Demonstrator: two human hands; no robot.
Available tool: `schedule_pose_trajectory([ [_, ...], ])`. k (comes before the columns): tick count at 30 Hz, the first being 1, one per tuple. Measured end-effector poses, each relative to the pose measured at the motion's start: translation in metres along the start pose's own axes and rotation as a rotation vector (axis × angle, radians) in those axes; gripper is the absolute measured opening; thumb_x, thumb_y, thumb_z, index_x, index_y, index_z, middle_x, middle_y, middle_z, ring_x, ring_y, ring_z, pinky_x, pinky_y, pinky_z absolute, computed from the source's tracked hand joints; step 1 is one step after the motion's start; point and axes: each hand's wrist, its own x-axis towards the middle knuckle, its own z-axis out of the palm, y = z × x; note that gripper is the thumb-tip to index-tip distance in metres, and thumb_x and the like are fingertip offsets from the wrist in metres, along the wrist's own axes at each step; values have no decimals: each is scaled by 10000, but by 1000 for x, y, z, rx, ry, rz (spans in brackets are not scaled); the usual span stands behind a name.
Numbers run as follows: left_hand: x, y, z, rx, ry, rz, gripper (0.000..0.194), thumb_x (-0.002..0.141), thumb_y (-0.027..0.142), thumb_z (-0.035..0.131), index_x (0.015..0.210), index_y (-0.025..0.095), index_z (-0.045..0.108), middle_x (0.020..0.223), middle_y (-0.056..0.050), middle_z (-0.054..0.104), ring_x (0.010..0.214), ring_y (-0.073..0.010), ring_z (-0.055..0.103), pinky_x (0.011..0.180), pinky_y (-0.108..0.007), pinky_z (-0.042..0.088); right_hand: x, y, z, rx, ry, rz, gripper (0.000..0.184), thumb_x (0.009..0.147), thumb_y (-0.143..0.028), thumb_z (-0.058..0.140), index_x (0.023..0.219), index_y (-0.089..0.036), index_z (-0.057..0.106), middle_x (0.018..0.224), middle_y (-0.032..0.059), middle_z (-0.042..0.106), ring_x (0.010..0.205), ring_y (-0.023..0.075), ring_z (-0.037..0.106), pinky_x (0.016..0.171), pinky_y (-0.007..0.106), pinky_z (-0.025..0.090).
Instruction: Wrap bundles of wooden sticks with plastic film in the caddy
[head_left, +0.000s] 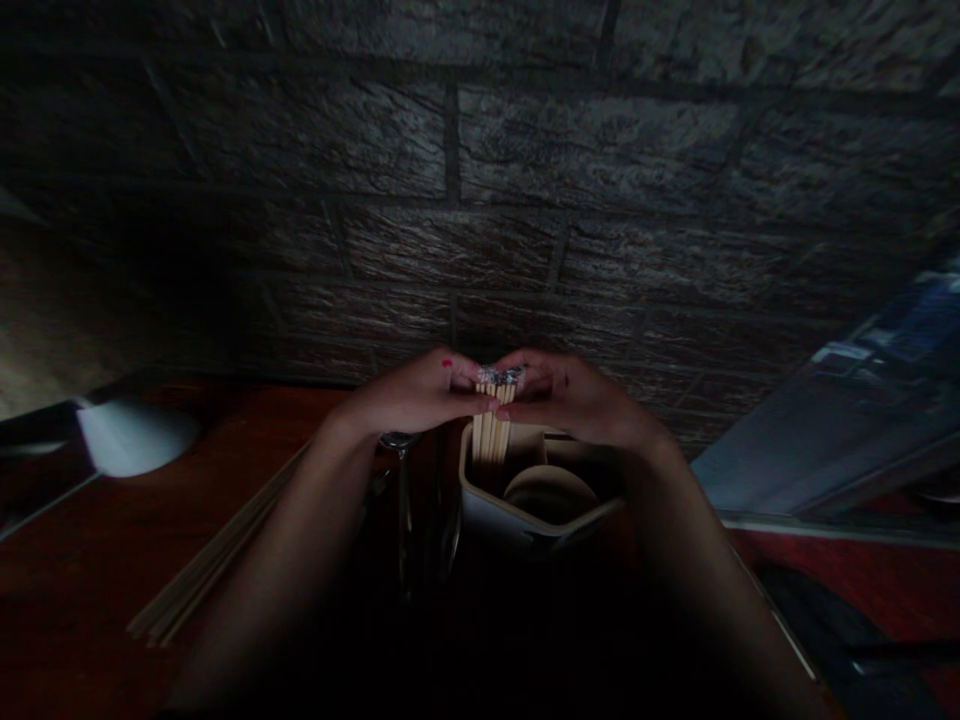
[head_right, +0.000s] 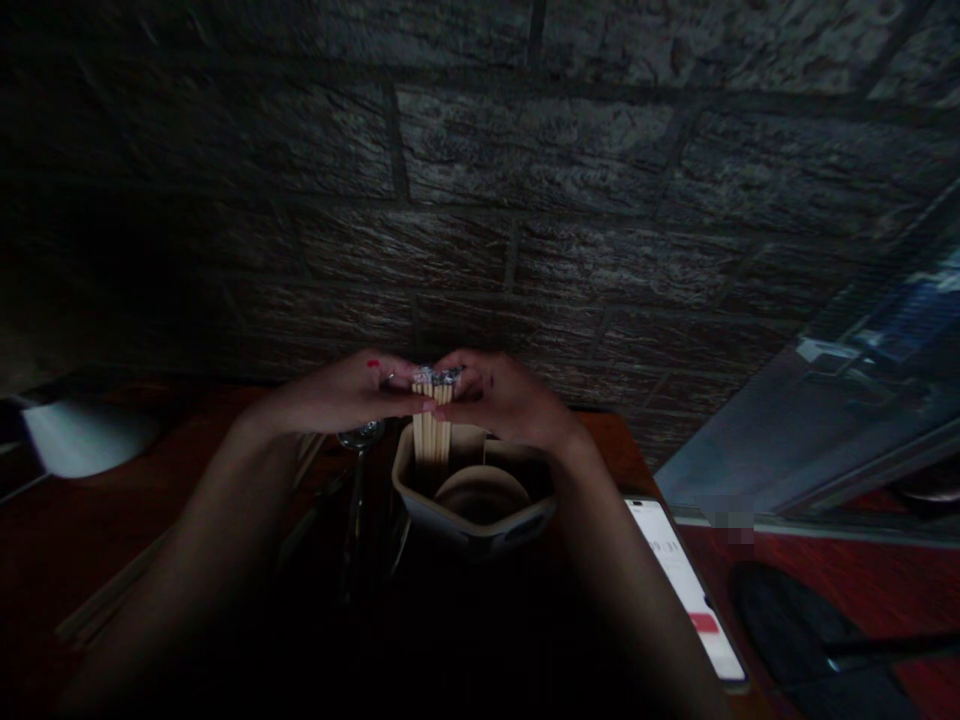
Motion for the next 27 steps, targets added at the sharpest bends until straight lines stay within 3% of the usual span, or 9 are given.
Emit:
schedule_pose_trajectory([
  [21,-1,6,0,-11,-20,-24,182,835,277,592,773,117,653,638,37,515,593,-77,418,534,-172,333,2,3,0,14,-21,-17,233,768,-217,731,962,-161,615,832,3,654,727,117,596,664,238,457],
  [27,-3,8,-1,66,-4,-26,241,832,285,568,652,125,569,583,51,422,559,-73,371,520,-175,314,2,5,1,-5,-23,-26,218,776,-279,732,910,-162,607,801,0,637,715,119,583,645,233,455],
])
